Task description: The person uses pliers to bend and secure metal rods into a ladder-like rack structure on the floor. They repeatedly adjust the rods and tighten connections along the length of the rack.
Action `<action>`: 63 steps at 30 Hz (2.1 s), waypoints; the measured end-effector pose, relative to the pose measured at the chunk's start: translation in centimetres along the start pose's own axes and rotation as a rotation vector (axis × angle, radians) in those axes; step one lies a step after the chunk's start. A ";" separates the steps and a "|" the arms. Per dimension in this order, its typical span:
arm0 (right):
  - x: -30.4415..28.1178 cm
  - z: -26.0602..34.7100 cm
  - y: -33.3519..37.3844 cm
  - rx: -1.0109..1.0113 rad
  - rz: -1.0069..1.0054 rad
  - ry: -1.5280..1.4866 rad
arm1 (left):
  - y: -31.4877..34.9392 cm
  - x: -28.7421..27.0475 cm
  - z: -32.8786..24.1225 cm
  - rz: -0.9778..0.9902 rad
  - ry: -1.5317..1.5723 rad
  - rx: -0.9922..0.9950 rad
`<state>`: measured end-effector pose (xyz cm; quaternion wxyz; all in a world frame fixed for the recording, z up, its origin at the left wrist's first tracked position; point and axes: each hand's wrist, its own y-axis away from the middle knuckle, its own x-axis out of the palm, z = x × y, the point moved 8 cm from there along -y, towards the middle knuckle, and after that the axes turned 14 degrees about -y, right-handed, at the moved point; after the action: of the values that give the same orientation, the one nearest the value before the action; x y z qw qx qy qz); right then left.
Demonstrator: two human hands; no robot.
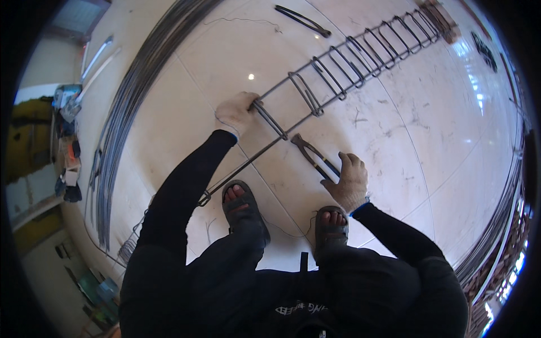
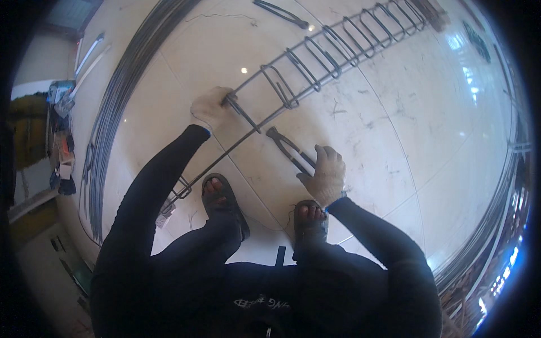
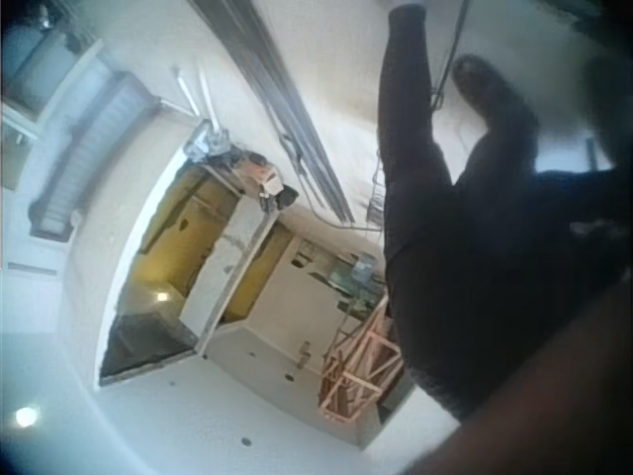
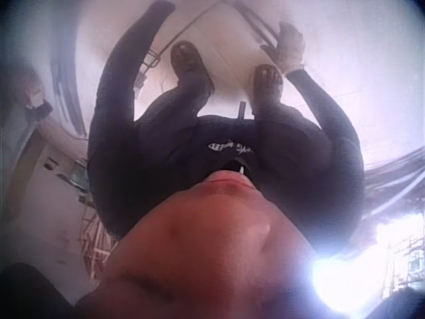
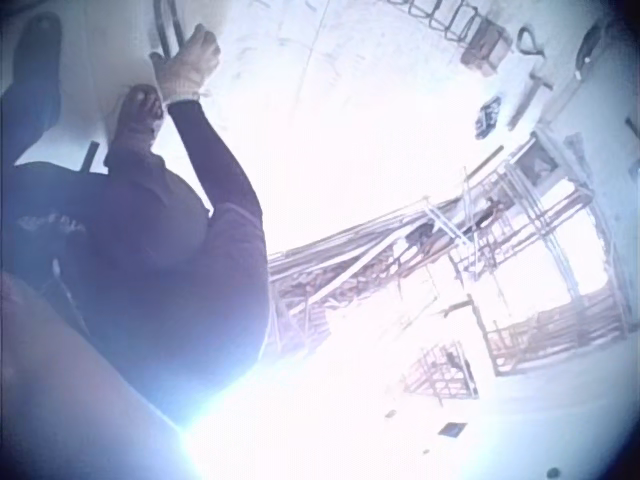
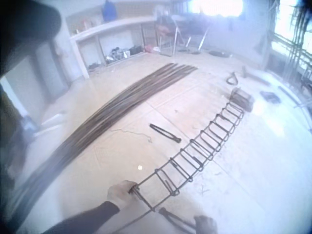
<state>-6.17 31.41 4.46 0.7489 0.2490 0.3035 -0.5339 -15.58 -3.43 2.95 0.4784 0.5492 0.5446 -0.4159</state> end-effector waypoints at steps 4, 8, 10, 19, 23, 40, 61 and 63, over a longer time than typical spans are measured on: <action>1.5 0.2 0.4 0.107 0.328 0.056 | -0.3 -0.4 0.1 0.055 0.062 0.011; 4.0 -0.4 -0.5 0.115 0.250 0.087 | -0.7 1.0 1.0 0.218 0.248 0.025; 4.6 -0.7 -0.9 0.150 0.276 0.053 | -0.4 2.3 2.1 0.295 0.365 0.069; 3.6 -3.8 1.3 0.587 0.658 -0.770 | -0.7 2.1 -0.8 0.366 0.162 -0.221; 1.4 0.5 0.7 0.570 0.844 -0.898 | -0.9 4.8 2.4 0.401 0.365 -0.263; 3.2 4.6 -2.6 0.524 0.543 -0.753 | -1.5 4.0 0.0 0.333 0.512 -0.110; 2.6 5.0 1.1 0.679 0.642 -0.956 | -1.7 4.0 1.3 0.240 0.529 -0.109; 3.0 3.7 3.2 0.822 0.598 -1.081 | -0.8 1.5 0.2 0.001 0.297 -0.080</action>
<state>-1.68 27.85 4.97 0.7535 0.2838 -0.4127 -0.4259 -16.27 -3.38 1.39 0.4145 0.5855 0.6250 -0.3079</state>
